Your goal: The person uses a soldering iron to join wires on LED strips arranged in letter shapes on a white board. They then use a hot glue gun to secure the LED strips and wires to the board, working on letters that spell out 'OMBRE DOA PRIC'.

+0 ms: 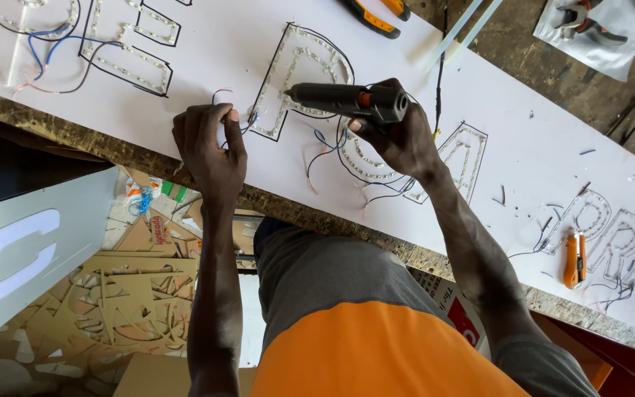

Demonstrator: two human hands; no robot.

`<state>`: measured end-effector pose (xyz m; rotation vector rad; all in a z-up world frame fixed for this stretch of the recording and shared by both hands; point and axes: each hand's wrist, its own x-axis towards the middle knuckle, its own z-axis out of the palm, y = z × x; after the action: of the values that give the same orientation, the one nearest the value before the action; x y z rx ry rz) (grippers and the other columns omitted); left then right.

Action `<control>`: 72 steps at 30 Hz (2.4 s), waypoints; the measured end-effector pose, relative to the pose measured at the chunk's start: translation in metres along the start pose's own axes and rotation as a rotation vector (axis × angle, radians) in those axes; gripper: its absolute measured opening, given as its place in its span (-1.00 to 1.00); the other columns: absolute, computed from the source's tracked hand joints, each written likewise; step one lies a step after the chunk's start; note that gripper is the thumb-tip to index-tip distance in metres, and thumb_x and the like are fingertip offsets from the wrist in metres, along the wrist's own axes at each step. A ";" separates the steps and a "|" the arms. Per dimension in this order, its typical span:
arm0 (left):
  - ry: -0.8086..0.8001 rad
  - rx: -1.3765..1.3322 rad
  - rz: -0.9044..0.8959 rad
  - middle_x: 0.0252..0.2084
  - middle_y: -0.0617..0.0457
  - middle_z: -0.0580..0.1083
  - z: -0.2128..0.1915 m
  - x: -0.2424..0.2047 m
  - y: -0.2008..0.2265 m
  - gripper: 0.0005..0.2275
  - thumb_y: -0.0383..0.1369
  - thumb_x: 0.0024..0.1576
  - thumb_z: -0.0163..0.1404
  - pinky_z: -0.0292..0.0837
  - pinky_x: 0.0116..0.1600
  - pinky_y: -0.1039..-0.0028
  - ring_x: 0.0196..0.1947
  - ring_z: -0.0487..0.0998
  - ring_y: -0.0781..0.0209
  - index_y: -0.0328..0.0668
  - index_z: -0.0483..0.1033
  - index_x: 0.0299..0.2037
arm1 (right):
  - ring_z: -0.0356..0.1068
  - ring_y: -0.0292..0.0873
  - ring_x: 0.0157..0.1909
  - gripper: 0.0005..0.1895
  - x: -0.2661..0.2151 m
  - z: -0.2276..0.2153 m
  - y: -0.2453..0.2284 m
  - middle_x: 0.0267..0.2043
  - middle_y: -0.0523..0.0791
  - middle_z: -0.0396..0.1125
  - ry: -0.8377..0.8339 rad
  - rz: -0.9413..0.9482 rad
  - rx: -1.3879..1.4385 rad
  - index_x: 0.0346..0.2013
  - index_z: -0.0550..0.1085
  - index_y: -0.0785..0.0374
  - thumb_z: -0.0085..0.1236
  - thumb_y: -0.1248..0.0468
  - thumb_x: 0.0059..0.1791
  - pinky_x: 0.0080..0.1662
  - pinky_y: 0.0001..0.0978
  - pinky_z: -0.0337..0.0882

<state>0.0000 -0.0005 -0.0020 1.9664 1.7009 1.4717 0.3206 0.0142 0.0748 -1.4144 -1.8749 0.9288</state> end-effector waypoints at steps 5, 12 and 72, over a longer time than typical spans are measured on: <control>-0.004 0.009 0.009 -0.21 0.02 0.48 0.001 0.000 0.000 -0.95 -0.48 0.45 0.16 0.38 0.08 0.14 -0.11 0.55 -0.10 -0.15 0.67 0.02 | 0.57 0.47 -0.22 -0.47 0.007 0.005 -0.016 -0.23 0.19 0.53 -0.004 0.074 -0.019 0.12 0.54 0.33 0.48 -0.05 0.16 -0.15 0.23 0.51; -0.007 -0.014 -0.005 -0.22 0.02 0.47 0.000 0.002 0.003 -0.96 -0.48 0.46 0.15 0.37 0.08 0.13 -0.11 0.55 -0.10 -0.16 0.66 0.03 | 0.56 0.44 -0.26 -0.54 -0.006 -0.010 -0.015 -0.28 0.19 0.51 -0.032 0.098 -0.040 0.09 0.53 0.33 0.47 0.02 0.17 -0.18 0.18 0.50; -0.693 -0.547 -0.008 -0.20 -0.29 0.39 0.213 0.099 0.194 -0.83 -0.28 0.34 0.00 0.60 0.01 -0.13 -0.11 0.65 -0.52 -0.18 0.33 -0.04 | 0.57 -0.20 -0.03 -0.73 -0.056 -0.048 0.092 -0.08 -0.13 0.52 0.976 0.199 0.548 0.13 0.58 0.22 0.38 0.23 0.17 0.02 -0.13 0.67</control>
<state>0.2729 0.1114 0.0733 1.8304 0.8962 0.9303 0.4229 -0.0150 0.0240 -1.3420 -0.7043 0.5842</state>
